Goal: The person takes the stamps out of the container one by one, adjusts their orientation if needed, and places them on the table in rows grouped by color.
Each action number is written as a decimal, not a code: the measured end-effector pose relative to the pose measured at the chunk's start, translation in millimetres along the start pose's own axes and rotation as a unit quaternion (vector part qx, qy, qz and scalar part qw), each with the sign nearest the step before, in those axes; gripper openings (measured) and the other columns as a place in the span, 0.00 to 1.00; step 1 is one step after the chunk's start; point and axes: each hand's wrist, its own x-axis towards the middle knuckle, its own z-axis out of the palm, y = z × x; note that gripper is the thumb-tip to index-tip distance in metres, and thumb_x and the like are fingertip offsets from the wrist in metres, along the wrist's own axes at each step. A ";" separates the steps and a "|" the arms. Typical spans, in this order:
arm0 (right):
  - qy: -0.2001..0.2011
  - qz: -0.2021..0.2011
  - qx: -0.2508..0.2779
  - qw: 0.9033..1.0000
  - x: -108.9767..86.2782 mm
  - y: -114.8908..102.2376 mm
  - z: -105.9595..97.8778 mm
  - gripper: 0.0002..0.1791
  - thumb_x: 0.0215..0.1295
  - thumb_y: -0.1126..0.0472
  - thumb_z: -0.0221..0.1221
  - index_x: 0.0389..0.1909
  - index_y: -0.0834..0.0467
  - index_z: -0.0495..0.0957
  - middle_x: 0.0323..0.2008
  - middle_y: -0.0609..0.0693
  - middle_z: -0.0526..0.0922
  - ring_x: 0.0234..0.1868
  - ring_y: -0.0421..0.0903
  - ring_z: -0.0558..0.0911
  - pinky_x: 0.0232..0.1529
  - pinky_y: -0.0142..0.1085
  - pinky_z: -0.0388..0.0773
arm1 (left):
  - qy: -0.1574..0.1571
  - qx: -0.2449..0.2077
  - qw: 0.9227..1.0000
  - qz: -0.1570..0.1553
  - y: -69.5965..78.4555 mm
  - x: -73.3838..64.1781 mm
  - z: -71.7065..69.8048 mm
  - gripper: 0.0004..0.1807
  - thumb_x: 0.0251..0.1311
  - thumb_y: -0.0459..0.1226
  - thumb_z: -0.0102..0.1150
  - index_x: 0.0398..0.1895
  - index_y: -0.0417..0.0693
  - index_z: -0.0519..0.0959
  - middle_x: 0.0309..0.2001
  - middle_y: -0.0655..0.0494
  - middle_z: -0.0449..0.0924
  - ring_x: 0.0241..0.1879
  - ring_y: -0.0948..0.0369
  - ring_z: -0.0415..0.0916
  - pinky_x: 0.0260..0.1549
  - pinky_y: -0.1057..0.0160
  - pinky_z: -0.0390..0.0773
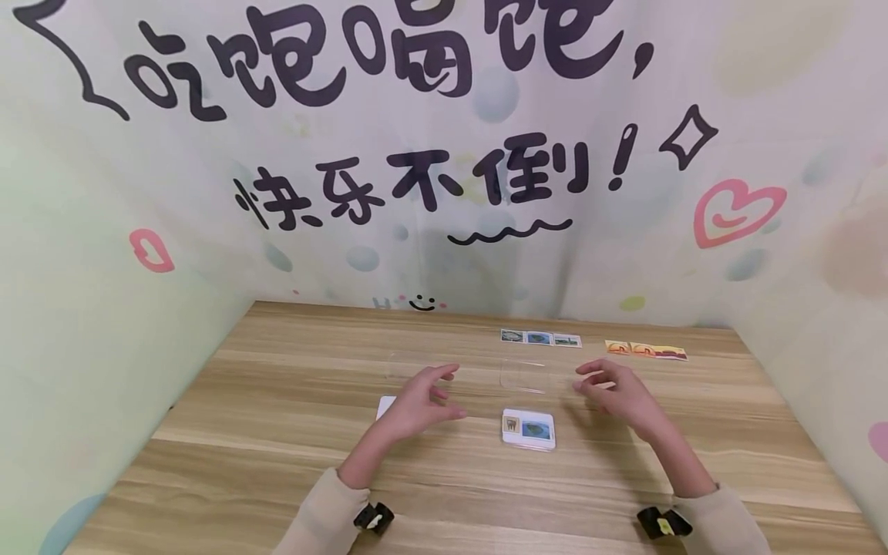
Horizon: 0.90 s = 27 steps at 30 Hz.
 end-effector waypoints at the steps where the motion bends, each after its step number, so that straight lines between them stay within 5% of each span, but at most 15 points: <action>1: -0.002 0.001 0.002 1.000 -0.5 -0.4 0.3 0.23 0.75 0.58 0.64 0.61 0.72 0.75 0.52 0.69 0.82 0.51 0.59 0.82 0.41 0.43 0.83 | -0.001 -0.001 1.000 0.002 0.6 0.2 0.7 0.41 0.57 0.30 0.76 0.73 0.28 0.68 0.65 0.29 0.73 0.56 0.35 0.78 0.49 0.54 0.85; 27: -0.026 0.001 0.032 0.999 -6.5 -5.1 14.6 0.21 0.76 0.64 0.62 0.61 0.73 0.73 0.49 0.66 0.82 0.44 0.55 0.85 0.37 0.40 0.82 | -0.015 -0.004 1.000 -0.009 10.1 3.3 19.2 0.40 0.57 0.30 0.76 0.73 0.31 0.70 0.65 0.31 0.74 0.57 0.38 0.78 0.50 0.53 0.84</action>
